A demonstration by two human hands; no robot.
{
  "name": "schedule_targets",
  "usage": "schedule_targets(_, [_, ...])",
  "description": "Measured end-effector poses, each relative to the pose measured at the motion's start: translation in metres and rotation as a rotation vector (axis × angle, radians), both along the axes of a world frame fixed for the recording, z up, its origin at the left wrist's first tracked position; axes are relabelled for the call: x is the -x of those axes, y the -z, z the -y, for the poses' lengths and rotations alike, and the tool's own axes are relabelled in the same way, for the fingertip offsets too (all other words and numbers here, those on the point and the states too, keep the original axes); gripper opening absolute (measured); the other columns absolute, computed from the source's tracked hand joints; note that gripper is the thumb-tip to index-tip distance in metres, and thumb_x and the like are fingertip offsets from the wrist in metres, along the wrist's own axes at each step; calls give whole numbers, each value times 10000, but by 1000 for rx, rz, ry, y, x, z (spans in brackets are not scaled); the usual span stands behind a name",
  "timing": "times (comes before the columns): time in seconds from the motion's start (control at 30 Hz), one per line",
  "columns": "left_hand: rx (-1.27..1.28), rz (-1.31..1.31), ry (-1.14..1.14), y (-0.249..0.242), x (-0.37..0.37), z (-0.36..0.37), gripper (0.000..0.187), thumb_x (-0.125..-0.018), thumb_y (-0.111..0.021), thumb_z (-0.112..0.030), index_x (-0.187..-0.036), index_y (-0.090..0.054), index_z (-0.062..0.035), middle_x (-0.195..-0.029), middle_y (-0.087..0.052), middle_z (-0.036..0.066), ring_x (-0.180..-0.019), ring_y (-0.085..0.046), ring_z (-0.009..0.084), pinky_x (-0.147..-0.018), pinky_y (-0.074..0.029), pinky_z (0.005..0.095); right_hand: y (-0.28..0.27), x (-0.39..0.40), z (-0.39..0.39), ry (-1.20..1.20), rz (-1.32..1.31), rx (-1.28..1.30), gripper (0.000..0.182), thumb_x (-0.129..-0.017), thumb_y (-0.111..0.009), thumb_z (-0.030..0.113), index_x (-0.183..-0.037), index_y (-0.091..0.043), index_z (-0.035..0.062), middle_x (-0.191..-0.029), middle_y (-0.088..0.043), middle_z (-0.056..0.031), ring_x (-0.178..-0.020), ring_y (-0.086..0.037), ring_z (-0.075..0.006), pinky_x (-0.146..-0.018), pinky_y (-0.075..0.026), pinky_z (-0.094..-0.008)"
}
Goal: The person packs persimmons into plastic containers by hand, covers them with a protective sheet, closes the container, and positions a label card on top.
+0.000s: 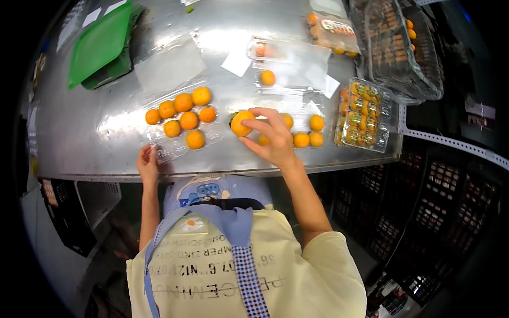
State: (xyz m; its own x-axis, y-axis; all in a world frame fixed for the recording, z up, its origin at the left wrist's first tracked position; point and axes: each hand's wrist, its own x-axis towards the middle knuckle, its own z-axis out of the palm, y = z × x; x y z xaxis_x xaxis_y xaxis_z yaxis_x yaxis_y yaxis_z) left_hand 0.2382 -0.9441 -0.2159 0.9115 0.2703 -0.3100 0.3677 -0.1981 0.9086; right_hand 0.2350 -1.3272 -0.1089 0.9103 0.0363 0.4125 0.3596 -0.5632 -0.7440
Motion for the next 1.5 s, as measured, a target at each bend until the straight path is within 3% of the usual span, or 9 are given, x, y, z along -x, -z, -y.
schedule_targets(0.17, [116, -33, -24, -1, 4, 9, 246, -876, -626, -86, -1104, -581, -8, -928, -636, 57, -683, -525, 78, -582, -429, 218, 24, -2, -55, -112, -192, -244, 522, -645, -811, 51, -1103, -563, 18, -1107, -594, -133, -960, -607, -220, -798, -528, -306])
schedule_targets(0.27, [-204, 33, 26, 3, 7, 7, 359, -837, -662, -101, -1172, -556, -23, -1033, -614, 80, -801, -541, 133, -692, -458, 263, 27, -4, -68, -133, -218, -247, 579, -646, -808, 59, -1152, -529, 19, -1097, -592, -138, -937, -610, -230, -786, -524, -323])
schedule_targets(0.3, [-531, 135, 28, -24, 5, 23, 459, -808, -682, -110, -1231, -520, -37, -1151, -567, 91, -900, -534, 175, -781, -459, 303, 27, -5, -72, -141, -217, -236, 598, -644, -807, 58, -1165, -516, 22, -1099, -589, -140, -935, -611, -235, -787, -521, -332])
schedule_targets(0.4, [-389, 196, 100, -56, 1, 40, 459, -830, -660, -99, -1260, -505, -56, -1195, -552, 79, -937, -560, 162, -791, -459, 275, 26, -7, -77, -184, -138, -114, 596, -632, -803, 44, -1155, -517, 22, -1114, -576, -144, -946, -598, -277, -809, -504, -364])
schedule_targets(0.53, [346, -4, 420, -108, -2, 84, 540, -822, -684, -93, -1310, -455, -47, -1210, -540, 96, -989, -568, 155, -830, -472, 278, 13, -14, -83, -345, 64, -38, 596, -627, -789, 11, -1156, -516, 27, -1127, -561, -151, -971, -570, -331, -834, -485, -390])
schedule_targets(0.7, [702, 3, 525, -106, -3, 97, 537, -880, -615, -41, -1376, -409, -35, -1311, -497, 86, -1149, -517, 157, -925, -461, 288, 6, -11, -97, -374, 119, -11, 615, -625, -781, -8, -1179, -515, 28, -1128, -552, -155, -1000, -557, -345, -840, -483, -400])
schedule_targets(1.1, [793, -135, 337, -109, -1, 97, 383, -990, -459, -243, -1295, -512, -17, -1208, -561, 110, -873, -620, 161, -619, -540, 261, -3, -2, -106, -325, -35, -34, 570, -631, -780, 25, -1160, -569, 2, -1133, -544, -160, -1021, -549, -336, -861, -468, -390])
schedule_targets(1.3, [569, -102, 435, -114, 0, 103, 470, -1005, -384, -361, -1303, -502, -17, -1102, -607, 101, -812, -604, 131, -596, -526, 249, -2, -2, -105, -322, -61, -24, 565, -634, -769, 12, -1163, -570, -11, -1140, -547, -166, -1019, -552, -335, -858, -468, -387])
schedule_targets(1.5, [765, -224, 329, -108, -1, 97, 489, -996, -397, -377, -1324, -479, -24, -1098, -611, 119, -818, -615, 131, -577, -516, 244, -3, 0, -107, -314, -94, -44, 573, -639, -771, 18, -1173, -568, -13, -1133, -551, -169, -1018, -553, -335, -851, -470, -381])
